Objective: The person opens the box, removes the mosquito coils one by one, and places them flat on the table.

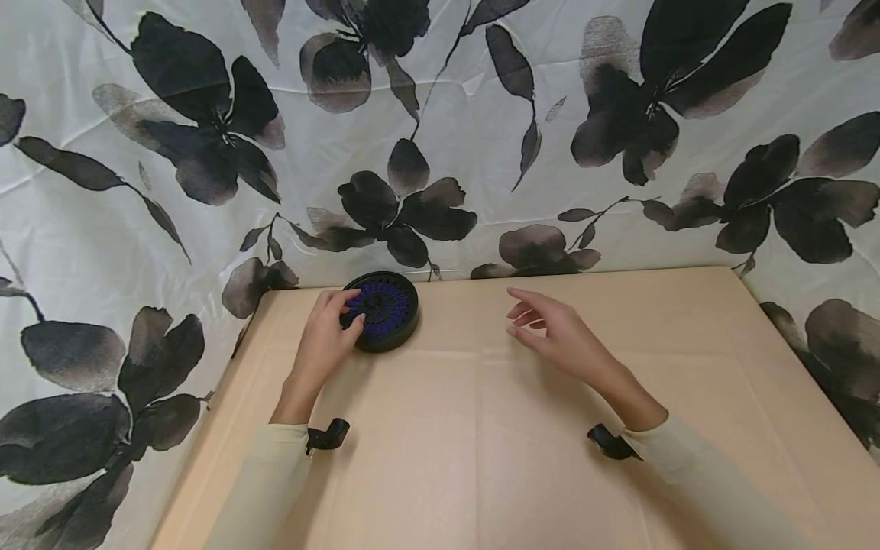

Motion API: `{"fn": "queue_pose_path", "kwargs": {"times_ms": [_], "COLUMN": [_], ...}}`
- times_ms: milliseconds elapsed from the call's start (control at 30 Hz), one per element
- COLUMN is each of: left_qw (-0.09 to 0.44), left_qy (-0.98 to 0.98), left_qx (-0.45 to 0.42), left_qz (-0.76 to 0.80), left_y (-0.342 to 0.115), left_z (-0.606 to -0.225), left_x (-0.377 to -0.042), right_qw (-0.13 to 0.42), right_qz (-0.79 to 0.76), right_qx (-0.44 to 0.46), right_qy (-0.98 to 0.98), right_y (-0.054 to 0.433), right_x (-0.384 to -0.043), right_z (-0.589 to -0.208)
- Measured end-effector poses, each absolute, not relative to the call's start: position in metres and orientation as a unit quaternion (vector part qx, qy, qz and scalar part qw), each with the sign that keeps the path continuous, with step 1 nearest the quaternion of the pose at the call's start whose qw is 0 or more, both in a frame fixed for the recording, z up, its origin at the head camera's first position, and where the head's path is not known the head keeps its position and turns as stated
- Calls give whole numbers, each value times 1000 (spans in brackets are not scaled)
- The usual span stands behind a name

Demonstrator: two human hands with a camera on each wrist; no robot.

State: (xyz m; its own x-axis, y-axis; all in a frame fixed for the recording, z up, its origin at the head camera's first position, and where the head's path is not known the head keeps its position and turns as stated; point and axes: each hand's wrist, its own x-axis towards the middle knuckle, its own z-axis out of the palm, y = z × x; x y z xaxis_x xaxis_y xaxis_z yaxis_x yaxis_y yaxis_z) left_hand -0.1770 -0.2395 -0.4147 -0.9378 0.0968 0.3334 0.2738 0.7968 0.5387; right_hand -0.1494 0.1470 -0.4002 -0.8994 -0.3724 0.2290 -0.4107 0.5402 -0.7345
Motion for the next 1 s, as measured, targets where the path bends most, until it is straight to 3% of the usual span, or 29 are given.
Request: {"fn": "queue_pose_path", "kwargs": {"times_ms": [433, 1000], "left_qw": [107, 118], "left_qy": [-943, -932], "left_qx": [-78, -81], "left_qz": [-306, -334], "left_y": [-237, -240], "left_z": [-422, -437], "left_x": [-198, -209], "right_qw": [28, -11], "right_qz": [454, 462], "right_qx": [239, 238], "right_qy": [-858, -854], "right_y": [118, 65], "right_x": [-158, -165], "right_z": [-408, -425]}}
